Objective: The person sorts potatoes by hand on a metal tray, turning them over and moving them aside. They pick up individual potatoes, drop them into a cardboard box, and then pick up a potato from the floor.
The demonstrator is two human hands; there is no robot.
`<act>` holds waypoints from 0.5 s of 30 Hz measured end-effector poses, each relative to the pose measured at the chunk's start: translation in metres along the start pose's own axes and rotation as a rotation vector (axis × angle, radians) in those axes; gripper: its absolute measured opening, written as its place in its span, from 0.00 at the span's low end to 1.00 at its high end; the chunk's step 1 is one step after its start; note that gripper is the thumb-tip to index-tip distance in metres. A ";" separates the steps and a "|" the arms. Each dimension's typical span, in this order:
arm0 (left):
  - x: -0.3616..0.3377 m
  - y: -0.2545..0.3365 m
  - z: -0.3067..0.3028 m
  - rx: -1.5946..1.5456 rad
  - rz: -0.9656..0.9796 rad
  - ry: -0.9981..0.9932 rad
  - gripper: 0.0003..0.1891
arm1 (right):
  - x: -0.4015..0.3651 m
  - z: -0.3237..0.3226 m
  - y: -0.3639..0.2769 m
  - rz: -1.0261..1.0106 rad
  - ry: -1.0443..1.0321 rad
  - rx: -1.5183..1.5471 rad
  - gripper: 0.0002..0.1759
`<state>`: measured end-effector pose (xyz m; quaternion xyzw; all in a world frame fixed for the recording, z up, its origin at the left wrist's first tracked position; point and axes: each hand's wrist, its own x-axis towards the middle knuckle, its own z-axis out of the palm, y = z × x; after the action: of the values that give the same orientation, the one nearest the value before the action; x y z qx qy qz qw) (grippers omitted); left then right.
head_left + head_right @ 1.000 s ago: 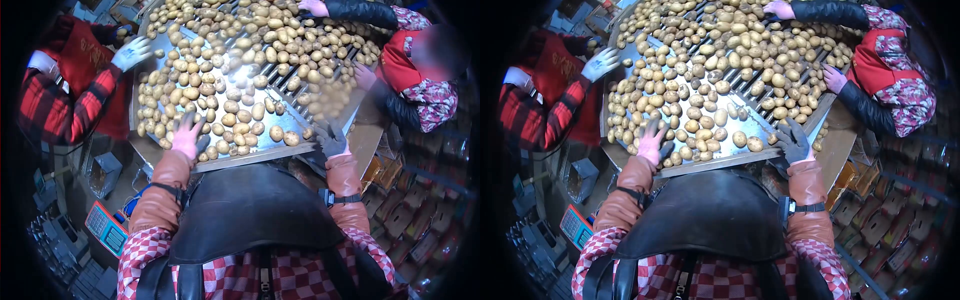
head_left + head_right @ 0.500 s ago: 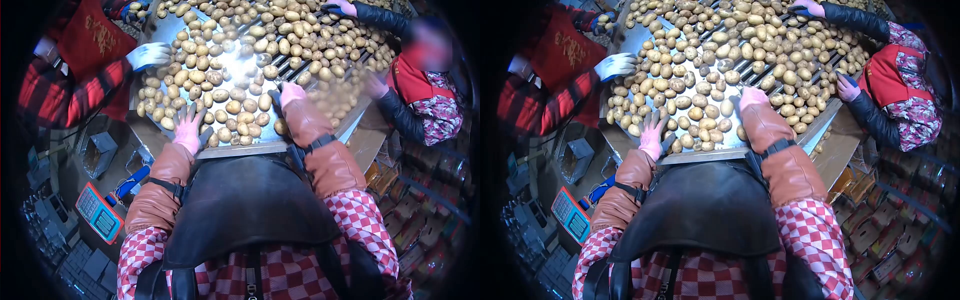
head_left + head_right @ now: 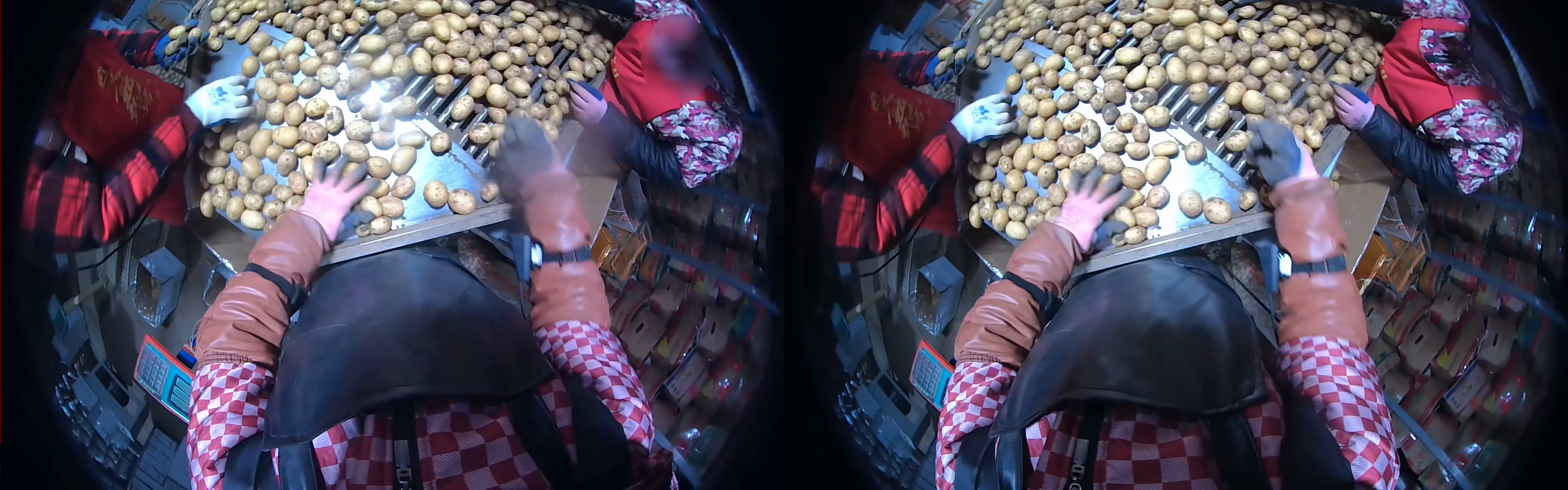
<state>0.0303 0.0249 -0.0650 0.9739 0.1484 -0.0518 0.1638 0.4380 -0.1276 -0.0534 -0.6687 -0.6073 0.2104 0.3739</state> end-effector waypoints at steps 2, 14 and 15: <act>0.002 -0.019 0.000 0.072 -0.171 0.063 0.34 | -0.047 -0.031 -0.009 0.284 -0.538 0.100 0.14; 0.015 -0.037 0.009 -0.023 -0.415 0.234 0.32 | -0.059 0.081 -0.100 0.636 -0.325 -0.419 0.30; 0.011 -0.036 0.003 -0.025 -0.402 0.212 0.31 | -0.054 0.072 -0.107 0.683 -0.285 -0.239 0.29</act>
<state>0.0295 0.0597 -0.0807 0.9226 0.3565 0.0209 0.1457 0.3054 -0.1640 -0.0270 -0.8353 -0.4160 0.3411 0.1136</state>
